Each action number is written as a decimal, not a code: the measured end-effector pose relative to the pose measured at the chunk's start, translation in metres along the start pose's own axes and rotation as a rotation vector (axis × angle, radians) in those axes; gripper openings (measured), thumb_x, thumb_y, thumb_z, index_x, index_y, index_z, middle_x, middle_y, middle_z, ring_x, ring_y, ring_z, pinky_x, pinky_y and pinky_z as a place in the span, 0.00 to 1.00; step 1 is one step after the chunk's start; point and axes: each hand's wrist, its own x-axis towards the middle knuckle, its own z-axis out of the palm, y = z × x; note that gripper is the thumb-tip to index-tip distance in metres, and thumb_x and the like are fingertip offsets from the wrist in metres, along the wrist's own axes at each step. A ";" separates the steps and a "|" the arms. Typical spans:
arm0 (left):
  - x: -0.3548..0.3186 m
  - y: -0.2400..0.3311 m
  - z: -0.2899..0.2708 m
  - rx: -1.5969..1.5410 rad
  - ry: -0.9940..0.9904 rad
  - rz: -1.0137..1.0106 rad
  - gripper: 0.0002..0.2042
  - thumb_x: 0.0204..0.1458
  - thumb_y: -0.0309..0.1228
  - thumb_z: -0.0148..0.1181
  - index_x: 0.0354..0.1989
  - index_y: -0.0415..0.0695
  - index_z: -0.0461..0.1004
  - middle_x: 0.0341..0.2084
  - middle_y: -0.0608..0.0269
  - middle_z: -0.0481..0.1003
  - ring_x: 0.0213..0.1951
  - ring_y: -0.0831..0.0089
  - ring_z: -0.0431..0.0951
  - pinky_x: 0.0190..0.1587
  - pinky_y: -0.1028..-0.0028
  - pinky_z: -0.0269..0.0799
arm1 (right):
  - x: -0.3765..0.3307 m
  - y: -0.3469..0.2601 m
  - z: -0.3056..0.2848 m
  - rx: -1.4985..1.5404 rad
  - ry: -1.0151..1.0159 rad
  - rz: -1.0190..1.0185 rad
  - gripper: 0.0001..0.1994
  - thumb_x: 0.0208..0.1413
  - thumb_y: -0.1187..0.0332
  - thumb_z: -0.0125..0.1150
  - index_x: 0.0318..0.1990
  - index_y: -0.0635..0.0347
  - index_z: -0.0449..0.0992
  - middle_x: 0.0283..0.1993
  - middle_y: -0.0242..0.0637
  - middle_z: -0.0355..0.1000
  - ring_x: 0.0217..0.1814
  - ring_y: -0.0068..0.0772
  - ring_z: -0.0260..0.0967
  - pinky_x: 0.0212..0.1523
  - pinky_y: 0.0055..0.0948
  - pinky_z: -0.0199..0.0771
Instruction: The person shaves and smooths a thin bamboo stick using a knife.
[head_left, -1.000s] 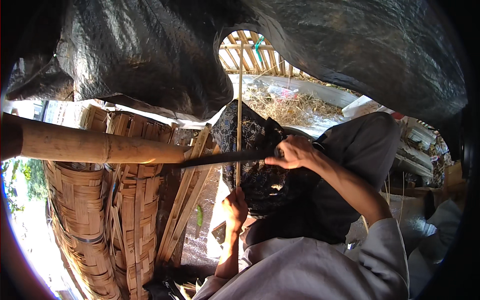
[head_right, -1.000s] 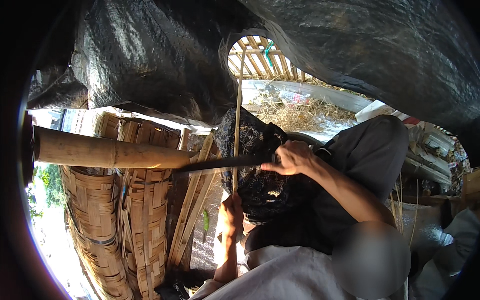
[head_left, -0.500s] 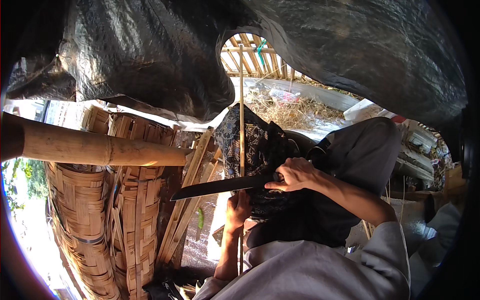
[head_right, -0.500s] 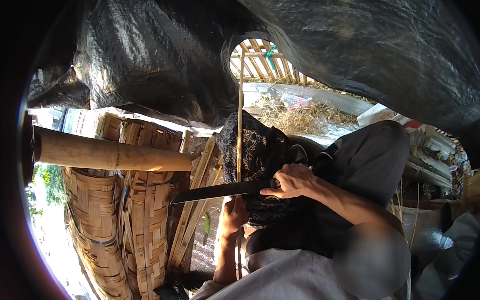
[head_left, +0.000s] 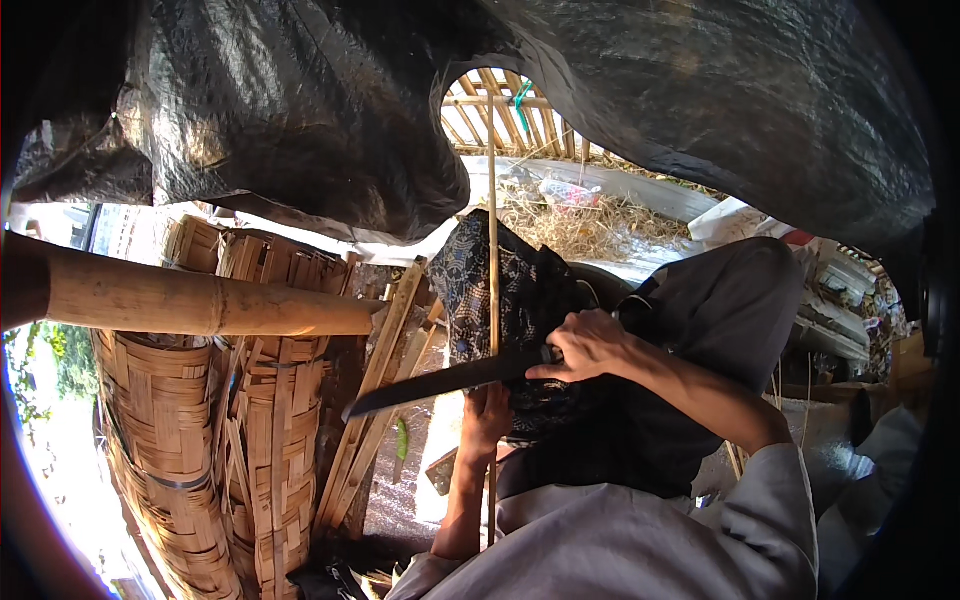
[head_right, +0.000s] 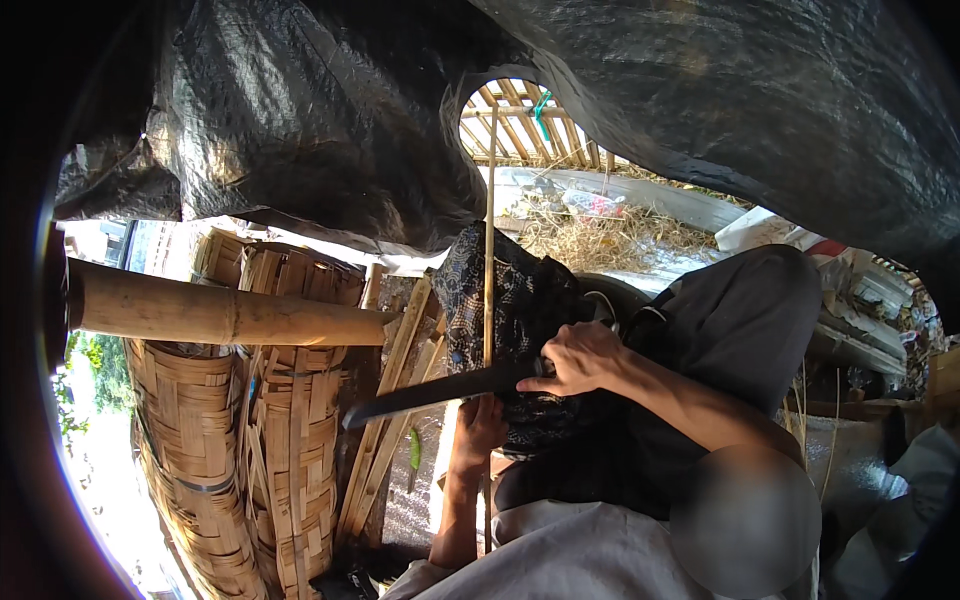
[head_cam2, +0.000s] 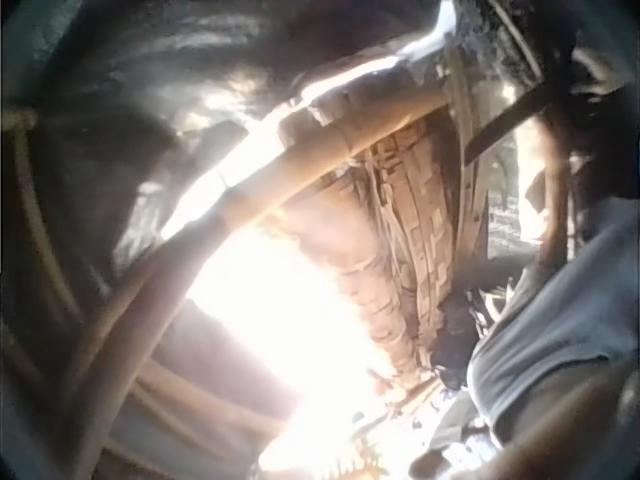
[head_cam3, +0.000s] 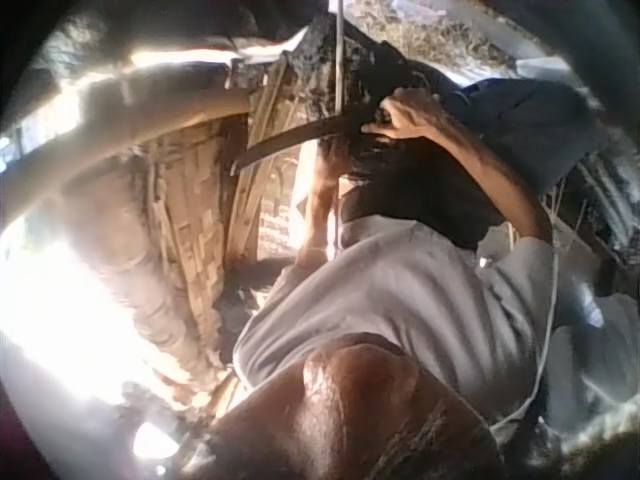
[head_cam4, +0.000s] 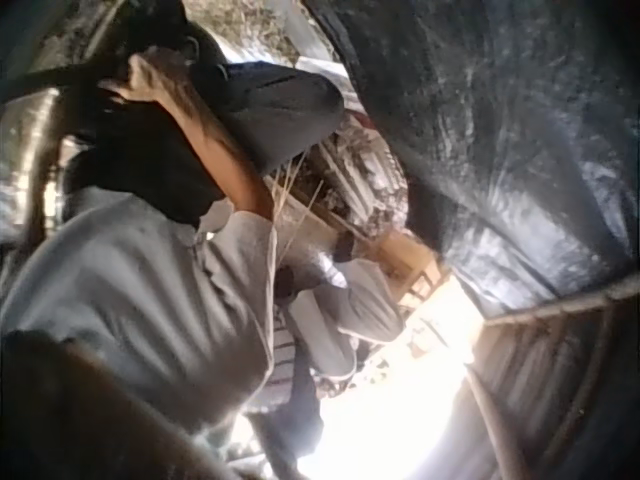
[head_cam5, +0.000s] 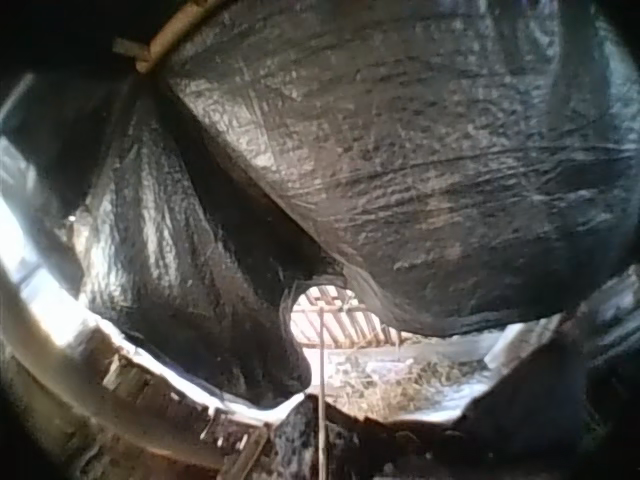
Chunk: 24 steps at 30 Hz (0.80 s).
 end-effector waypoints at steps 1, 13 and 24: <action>-0.002 -0.002 0.000 0.099 0.035 0.002 0.18 0.59 0.40 0.44 0.18 0.45 0.63 0.11 0.75 0.58 0.12 0.86 0.57 0.12 0.81 0.50 | 0.003 0.006 -0.003 -0.032 -0.008 0.032 0.35 0.44 0.32 0.49 0.16 0.62 0.72 0.13 0.45 0.67 0.21 0.48 0.71 0.24 0.42 0.71; 0.015 -0.023 -0.030 0.277 -0.034 0.151 0.06 0.43 0.19 0.56 0.29 0.37 0.66 0.15 0.60 0.65 0.15 0.68 0.66 0.17 0.73 0.62 | 0.004 0.010 0.005 0.233 0.015 0.213 0.31 0.45 0.36 0.53 0.19 0.61 0.75 0.13 0.44 0.68 0.19 0.47 0.71 0.24 0.39 0.72; -0.009 -0.002 -0.015 0.537 0.108 0.223 0.18 0.58 0.35 0.42 0.17 0.40 0.64 0.09 0.69 0.58 0.14 0.82 0.61 0.15 0.76 0.52 | 0.030 0.044 -0.007 0.270 0.060 0.439 0.35 0.44 0.32 0.50 0.17 0.62 0.71 0.13 0.40 0.66 0.17 0.37 0.68 0.21 0.36 0.67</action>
